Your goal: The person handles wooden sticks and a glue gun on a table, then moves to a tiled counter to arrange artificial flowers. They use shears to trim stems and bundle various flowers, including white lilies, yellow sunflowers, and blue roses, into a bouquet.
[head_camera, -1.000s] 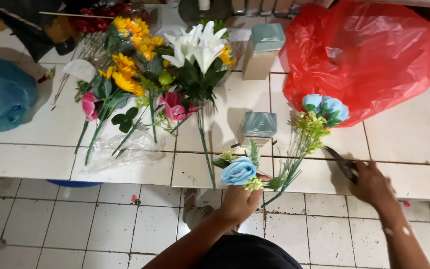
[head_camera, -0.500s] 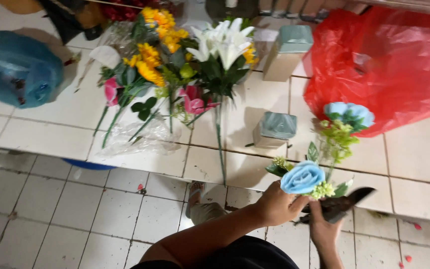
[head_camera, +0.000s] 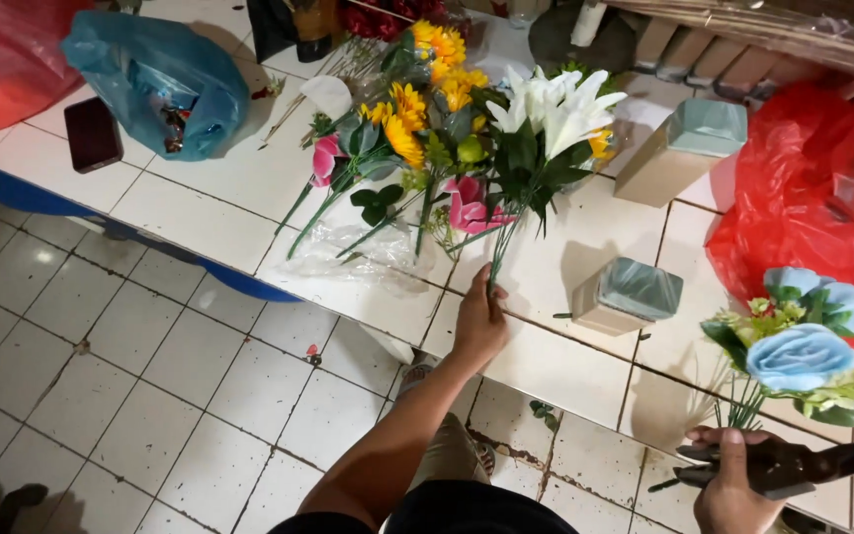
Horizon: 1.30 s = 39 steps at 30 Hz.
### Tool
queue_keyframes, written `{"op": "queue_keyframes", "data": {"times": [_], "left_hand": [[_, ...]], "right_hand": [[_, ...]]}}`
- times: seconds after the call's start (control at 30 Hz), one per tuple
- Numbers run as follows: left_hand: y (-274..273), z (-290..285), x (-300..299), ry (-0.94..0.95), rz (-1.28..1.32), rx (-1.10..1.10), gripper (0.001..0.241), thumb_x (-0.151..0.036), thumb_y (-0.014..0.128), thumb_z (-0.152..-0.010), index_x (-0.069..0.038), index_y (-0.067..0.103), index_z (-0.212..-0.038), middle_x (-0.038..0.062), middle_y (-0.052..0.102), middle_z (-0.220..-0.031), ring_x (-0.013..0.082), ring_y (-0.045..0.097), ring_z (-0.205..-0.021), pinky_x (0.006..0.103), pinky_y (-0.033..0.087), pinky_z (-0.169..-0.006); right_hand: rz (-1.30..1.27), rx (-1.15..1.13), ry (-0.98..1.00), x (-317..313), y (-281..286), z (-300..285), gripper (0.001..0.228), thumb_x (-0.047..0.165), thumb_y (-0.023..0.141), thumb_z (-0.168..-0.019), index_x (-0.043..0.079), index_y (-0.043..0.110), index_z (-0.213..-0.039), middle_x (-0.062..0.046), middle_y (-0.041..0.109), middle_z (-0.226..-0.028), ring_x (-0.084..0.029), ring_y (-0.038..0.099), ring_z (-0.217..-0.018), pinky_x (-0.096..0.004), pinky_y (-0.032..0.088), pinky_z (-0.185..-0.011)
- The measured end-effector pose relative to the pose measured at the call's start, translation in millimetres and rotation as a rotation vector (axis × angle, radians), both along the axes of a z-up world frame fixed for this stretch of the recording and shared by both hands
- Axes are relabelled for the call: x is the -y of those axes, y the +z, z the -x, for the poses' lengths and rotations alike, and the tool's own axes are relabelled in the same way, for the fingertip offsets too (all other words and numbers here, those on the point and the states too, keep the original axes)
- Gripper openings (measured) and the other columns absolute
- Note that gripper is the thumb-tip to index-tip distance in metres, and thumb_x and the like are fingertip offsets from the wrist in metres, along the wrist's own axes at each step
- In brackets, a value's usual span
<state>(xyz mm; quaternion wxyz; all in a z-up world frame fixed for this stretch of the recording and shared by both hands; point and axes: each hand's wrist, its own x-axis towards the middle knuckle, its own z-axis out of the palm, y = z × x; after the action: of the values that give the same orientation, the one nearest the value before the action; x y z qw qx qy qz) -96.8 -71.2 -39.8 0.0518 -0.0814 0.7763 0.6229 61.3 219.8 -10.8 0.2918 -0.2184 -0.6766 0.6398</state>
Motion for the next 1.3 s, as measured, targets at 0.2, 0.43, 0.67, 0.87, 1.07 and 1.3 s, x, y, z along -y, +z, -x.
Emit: {"op": "queue_keyframes", "data": {"times": [0.2, 0.43, 0.67, 0.87, 1.07, 1.3], "left_hand": [[34, -4, 63, 0.059, 0.186, -0.202, 0.057, -0.009, 0.050, -0.099, -0.025, 0.044, -0.153, 0.002, 0.066, -0.100, 0.0117, 0.059, -0.072, 0.0241, 0.053, -0.050], [-5, 24, 190, 0.128, 0.347, -0.558, 0.049, 0.004, 0.054, -0.096, -0.010, 0.053, -0.143, 0.008, 0.071, -0.096, 0.0190, 0.065, -0.075, 0.0305, 0.057, -0.062], [2, 1, 164, 0.213, -0.442, -0.324, 0.050, 0.020, 0.042, -0.078, -0.009, 0.059, -0.116, 0.008, 0.065, -0.087, 0.0124, 0.051, -0.065, 0.0239, 0.038, -0.048], [21, -9, 162, 0.350, -0.643, -0.175, 0.009, -0.008, 0.052, -0.104, -0.012, 0.060, -0.104, -0.005, 0.046, -0.057, 0.0056, 0.032, -0.043, 0.0215, 0.021, -0.036], [22, 32, 204, 0.593, -0.374, -0.154, 0.006, -0.017, 0.056, -0.108, -0.015, 0.061, -0.108, -0.006, 0.052, -0.074, 0.0018, 0.030, -0.051, 0.0199, 0.024, -0.043], [9, 84, 198, 0.680, 0.489, -0.113, 0.041, -0.017, 0.068, -0.094, -0.013, 0.059, -0.134, 0.020, 0.050, -0.138, 0.0380, 0.044, -0.121, 0.0554, 0.049, -0.092]], "right_hand": [[-0.018, 0.114, -0.055, 2, 18, -6, 0.018, 0.016, 0.057, -0.121, 0.012, 0.041, -0.114, -0.016, 0.063, -0.094, -0.023, 0.068, -0.086, -0.031, 0.055, -0.092], [-0.011, 0.041, -0.165, -4, 19, -12, 0.018, 0.017, 0.064, -0.120, 0.013, 0.047, -0.115, -0.017, 0.066, -0.095, -0.020, 0.065, -0.075, -0.030, 0.053, -0.072], [-0.032, 0.100, -0.227, -3, 17, -6, 0.018, 0.019, 0.064, -0.120, 0.011, 0.049, -0.114, -0.017, 0.068, -0.100, -0.021, 0.069, -0.082, -0.033, 0.054, -0.068], [0.033, 0.021, -0.148, -9, 7, -5, 0.017, 0.015, 0.064, -0.119, 0.013, 0.047, -0.115, -0.011, 0.061, -0.095, -0.020, 0.068, -0.086, -0.033, 0.060, -0.083], [0.152, -0.014, -0.080, -14, -8, 0, 0.014, 0.008, 0.059, -0.115, 0.016, 0.049, -0.112, -0.013, 0.062, -0.089, -0.022, 0.067, -0.081, -0.037, 0.059, -0.091], [0.145, 0.029, -0.086, -9, -1, -4, 0.012, 0.010, 0.059, -0.114, 0.013, 0.048, -0.114, -0.015, 0.062, -0.093, -0.022, 0.066, -0.084, -0.036, 0.058, -0.095]]}}
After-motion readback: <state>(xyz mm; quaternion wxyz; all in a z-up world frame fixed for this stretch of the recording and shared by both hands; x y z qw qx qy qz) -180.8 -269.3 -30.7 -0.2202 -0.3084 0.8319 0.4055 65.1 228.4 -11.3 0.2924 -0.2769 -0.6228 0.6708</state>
